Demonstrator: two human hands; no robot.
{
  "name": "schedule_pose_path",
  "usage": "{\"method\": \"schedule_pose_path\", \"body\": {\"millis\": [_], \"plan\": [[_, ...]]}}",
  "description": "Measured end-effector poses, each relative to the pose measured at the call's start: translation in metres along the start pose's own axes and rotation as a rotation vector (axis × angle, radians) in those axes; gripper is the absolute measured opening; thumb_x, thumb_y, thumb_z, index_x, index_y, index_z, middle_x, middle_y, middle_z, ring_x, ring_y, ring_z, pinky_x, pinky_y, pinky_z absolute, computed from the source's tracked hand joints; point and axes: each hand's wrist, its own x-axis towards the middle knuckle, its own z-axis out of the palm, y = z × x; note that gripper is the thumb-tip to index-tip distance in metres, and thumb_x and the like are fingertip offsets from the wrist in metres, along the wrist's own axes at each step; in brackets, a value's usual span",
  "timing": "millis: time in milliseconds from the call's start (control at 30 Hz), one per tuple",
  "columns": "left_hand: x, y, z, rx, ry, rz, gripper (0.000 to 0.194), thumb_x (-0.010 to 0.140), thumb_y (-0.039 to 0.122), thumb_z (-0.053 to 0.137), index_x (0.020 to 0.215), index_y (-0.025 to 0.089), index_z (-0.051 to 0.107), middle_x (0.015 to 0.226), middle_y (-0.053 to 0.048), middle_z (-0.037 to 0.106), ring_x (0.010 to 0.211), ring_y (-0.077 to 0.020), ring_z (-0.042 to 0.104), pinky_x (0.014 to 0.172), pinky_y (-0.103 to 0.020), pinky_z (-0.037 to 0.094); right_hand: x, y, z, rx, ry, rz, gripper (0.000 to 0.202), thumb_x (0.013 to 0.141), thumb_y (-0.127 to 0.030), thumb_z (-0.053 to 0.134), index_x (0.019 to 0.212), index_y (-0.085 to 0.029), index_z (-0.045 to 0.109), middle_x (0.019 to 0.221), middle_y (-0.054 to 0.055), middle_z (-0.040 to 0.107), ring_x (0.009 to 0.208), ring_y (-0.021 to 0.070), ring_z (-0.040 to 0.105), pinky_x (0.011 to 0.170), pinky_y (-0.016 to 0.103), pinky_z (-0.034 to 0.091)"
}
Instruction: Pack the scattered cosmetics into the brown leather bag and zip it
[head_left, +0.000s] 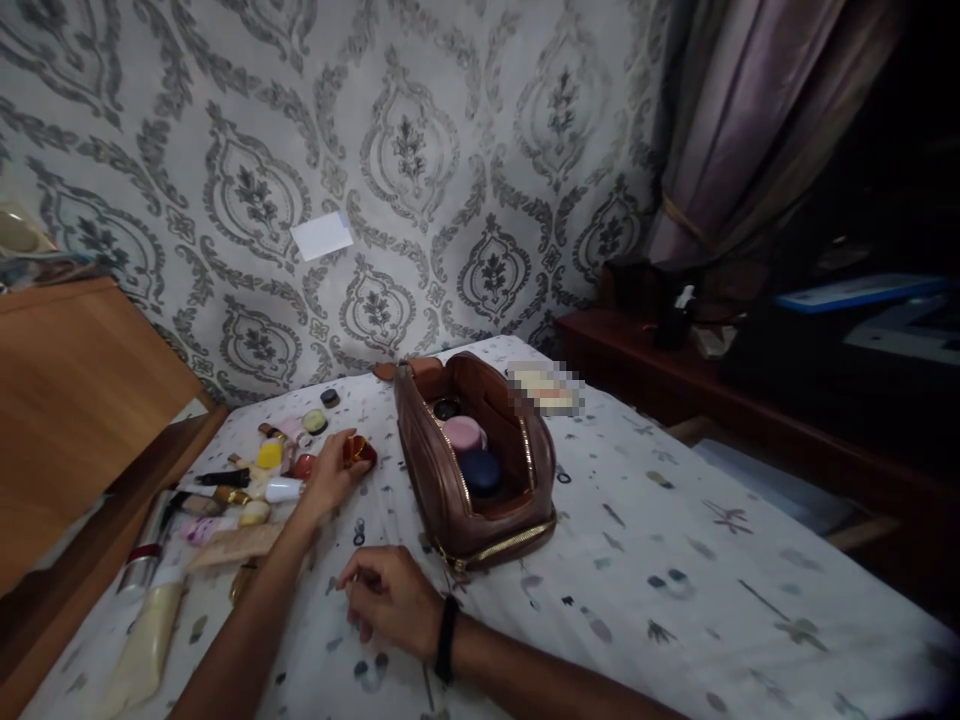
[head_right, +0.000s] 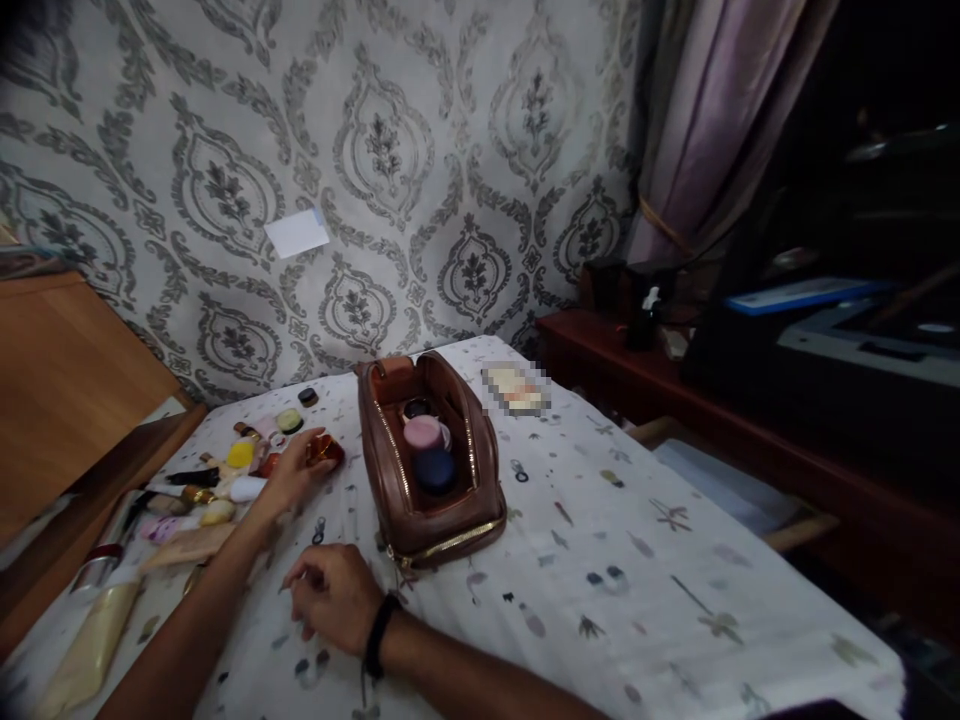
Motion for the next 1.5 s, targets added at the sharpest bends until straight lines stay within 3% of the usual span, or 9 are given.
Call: {"method": "schedule_pose_path", "body": {"millis": [133,300,533,700,933,1133,1300,1500], "plan": [[0.004,0.007,-0.008,-0.347,-0.051,-0.126,0.066,0.064,0.040,0.073,0.123,0.016,0.057,0.121,-0.012,0.061,0.107,-0.0264,0.060,0.091,-0.041,0.048,0.000,0.000,0.000,0.003,-0.015,0.009,0.013,0.073,-0.011,0.051,0.078,-0.015,0.062,0.056,-0.006,0.056,0.040,0.0049,0.049,0.038,0.012,0.036],[-0.002,0.041,-0.026,-0.511,-0.105,-0.161,0.074,0.064,0.046,0.079,0.128,0.015,0.056,0.115,-0.011,0.066,0.101,-0.0250,0.063,0.085,-0.038,0.052,0.000,0.002,0.001,0.006,0.005,0.000,0.016,0.072,-0.008,0.050,0.078,-0.015,0.064,0.056,-0.006,0.055,0.039,0.0051,0.049,0.038,0.013,0.035],[0.008,0.108,-0.054,-0.601,0.041,0.005,0.078,0.067,0.043,0.081,0.135,0.020,0.053,0.116,-0.007,0.063,0.104,-0.0218,0.062,0.090,-0.033,0.050,-0.001,-0.001,0.001,0.001,0.011,0.022,0.018,0.068,-0.009,0.051,0.076,-0.015,0.066,0.055,-0.006,0.055,0.042,0.0070,0.051,0.040,0.015,0.037],[0.033,0.159,-0.060,-0.504,-0.085,0.143,0.068,0.070,0.043,0.079,0.129,0.020,0.058,0.112,-0.007,0.065,0.102,-0.0227,0.061,0.087,-0.033,0.049,-0.002,-0.005,0.000,-0.012,0.019,0.059,0.021,0.068,-0.009,0.051,0.077,-0.016,0.068,0.055,-0.005,0.055,0.041,0.0076,0.051,0.040,0.016,0.036],[0.082,0.196,-0.039,-0.214,-0.306,0.327,0.054,0.068,0.037,0.075,0.116,0.017,0.059,0.101,-0.004,0.063,0.094,-0.0203,0.060,0.085,-0.034,0.047,-0.001,-0.003,0.001,0.055,0.015,0.082,0.016,0.068,-0.005,0.052,0.071,-0.017,0.062,0.050,-0.007,0.052,0.037,0.0062,0.046,0.036,0.014,0.032],[0.121,0.211,-0.015,0.393,-0.500,0.511,0.040,0.069,0.033,0.071,0.104,0.018,0.063,0.089,-0.002,0.062,0.082,-0.0201,0.058,0.075,-0.031,0.046,-0.006,-0.018,-0.004,0.047,-0.002,0.111,0.019,0.068,-0.001,0.047,0.065,-0.018,0.056,0.050,-0.008,0.050,0.034,0.0049,0.043,0.034,0.014,0.031],[0.137,0.219,0.015,0.754,-0.664,0.424,0.043,0.065,0.030,0.074,0.105,0.018,0.064,0.099,-0.004,0.069,0.094,-0.0234,0.062,0.076,-0.027,0.047,-0.006,-0.021,-0.005,0.043,-0.019,0.147,0.019,0.067,-0.001,0.046,0.065,-0.018,0.055,0.049,-0.008,0.049,0.034,0.0053,0.042,0.035,0.014,0.033],[0.147,0.203,0.048,0.786,-0.773,0.303,0.028,0.069,0.032,0.079,0.089,0.015,0.069,0.082,-0.003,0.071,0.077,-0.0196,0.066,0.067,-0.026,0.051,-0.003,-0.015,-0.004,0.008,-0.035,0.107,0.015,0.068,-0.004,0.049,0.066,-0.017,0.054,0.050,-0.008,0.048,0.038,0.0053,0.044,0.039,0.013,0.034]]}}
